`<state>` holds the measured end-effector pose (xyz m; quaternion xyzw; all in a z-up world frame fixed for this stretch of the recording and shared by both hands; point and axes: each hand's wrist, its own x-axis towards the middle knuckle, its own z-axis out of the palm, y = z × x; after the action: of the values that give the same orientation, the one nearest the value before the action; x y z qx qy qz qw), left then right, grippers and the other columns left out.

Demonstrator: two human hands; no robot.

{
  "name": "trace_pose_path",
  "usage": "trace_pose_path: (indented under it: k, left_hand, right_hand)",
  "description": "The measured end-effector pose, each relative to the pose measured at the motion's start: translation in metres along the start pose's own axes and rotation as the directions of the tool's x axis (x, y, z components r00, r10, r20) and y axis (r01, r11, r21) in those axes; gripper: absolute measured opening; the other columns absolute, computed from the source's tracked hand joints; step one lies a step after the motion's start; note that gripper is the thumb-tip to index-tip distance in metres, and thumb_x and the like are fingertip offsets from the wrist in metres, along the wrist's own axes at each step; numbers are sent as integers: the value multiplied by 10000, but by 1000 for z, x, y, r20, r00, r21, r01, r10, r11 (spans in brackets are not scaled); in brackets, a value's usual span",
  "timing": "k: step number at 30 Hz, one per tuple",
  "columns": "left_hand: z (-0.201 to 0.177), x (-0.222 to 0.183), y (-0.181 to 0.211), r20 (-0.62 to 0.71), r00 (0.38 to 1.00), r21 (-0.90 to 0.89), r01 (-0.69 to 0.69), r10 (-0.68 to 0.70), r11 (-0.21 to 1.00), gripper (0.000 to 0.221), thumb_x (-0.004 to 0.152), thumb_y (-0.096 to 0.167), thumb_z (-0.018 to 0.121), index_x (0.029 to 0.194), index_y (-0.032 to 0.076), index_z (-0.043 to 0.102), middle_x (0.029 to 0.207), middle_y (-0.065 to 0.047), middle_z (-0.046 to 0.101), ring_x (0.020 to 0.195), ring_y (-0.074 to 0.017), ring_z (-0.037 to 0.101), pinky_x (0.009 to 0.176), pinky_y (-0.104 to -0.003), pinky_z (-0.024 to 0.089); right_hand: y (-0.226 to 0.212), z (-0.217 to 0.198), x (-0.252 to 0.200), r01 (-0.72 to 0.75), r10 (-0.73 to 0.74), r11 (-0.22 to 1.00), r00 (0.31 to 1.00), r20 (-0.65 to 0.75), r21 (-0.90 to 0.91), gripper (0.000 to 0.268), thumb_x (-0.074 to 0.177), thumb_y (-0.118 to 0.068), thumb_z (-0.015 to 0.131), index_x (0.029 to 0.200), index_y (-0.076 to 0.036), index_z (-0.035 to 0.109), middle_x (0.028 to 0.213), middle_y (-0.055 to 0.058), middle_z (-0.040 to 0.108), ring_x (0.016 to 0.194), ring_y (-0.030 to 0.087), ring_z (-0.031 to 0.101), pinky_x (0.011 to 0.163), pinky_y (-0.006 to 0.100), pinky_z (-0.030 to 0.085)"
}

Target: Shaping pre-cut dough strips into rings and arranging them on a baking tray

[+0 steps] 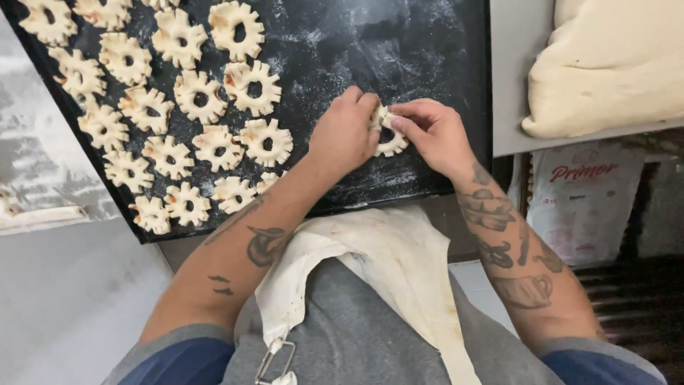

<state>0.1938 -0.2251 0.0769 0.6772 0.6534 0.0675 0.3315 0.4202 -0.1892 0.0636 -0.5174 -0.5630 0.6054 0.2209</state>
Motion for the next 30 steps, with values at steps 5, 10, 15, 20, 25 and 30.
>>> trace_pose_path:
  k: [5,10,15,20,25,30]
  left_hand:
    - [-33,12,8,75,997,-112,-8,17,994,469,964,288,867,1339,17,787,1187,-195,709,1127,-514,806,943,-568,718]
    - [-46,62,29,340,911,146,194,-233,970,219,955,219,933,1026,65,794,1014,-157,822,911,-388,825,756,-517,708]
    - [-38,81,53,357,879,235,243,-316,941,199,939,-35,784,1021,135,847,1054,-77,846,919,-288,841,819,-457,718]
    - [-28,61,34,324,938,329,6,-119,944,441,960,286,933,1344,123,792,1367,-138,684,1245,-344,686,1050,-543,640]
    - [-35,11,9,-6,988,-184,-151,152,971,161,948,166,726,1069,86,657,1010,-183,746,1051,-523,793,852,-664,673]
    - [21,33,3,-102,980,30,-166,168,986,433,820,212,872,1191,42,727,1072,-145,702,1012,-451,785,844,-623,692]
  right_hand:
    - [-9,5,13,24,-27,988,1000,-16,-150,301,1026,-78,957,1315,-120,887,1104,103,878,981,199,855,833,313,718]
    - [-24,7,13,145,-141,932,989,35,-333,143,1077,-118,872,1209,-87,917,1160,63,910,1027,162,842,962,322,670]
    - [-13,9,14,159,-167,904,986,15,-397,170,999,-30,807,1119,-95,907,1063,48,876,936,196,778,864,358,615]
    - [-19,7,7,232,-236,851,970,51,-471,85,1049,-88,845,1125,-96,880,1040,45,841,912,210,737,840,379,581]
    - [4,-2,-13,382,-389,919,919,-61,-99,509,1106,-57,884,1524,58,616,1578,211,559,1417,341,633,1153,464,604]
    - [17,-19,-14,335,-344,935,936,-68,-113,473,1168,-36,774,1591,45,578,1594,185,528,1459,333,622,1140,430,590]
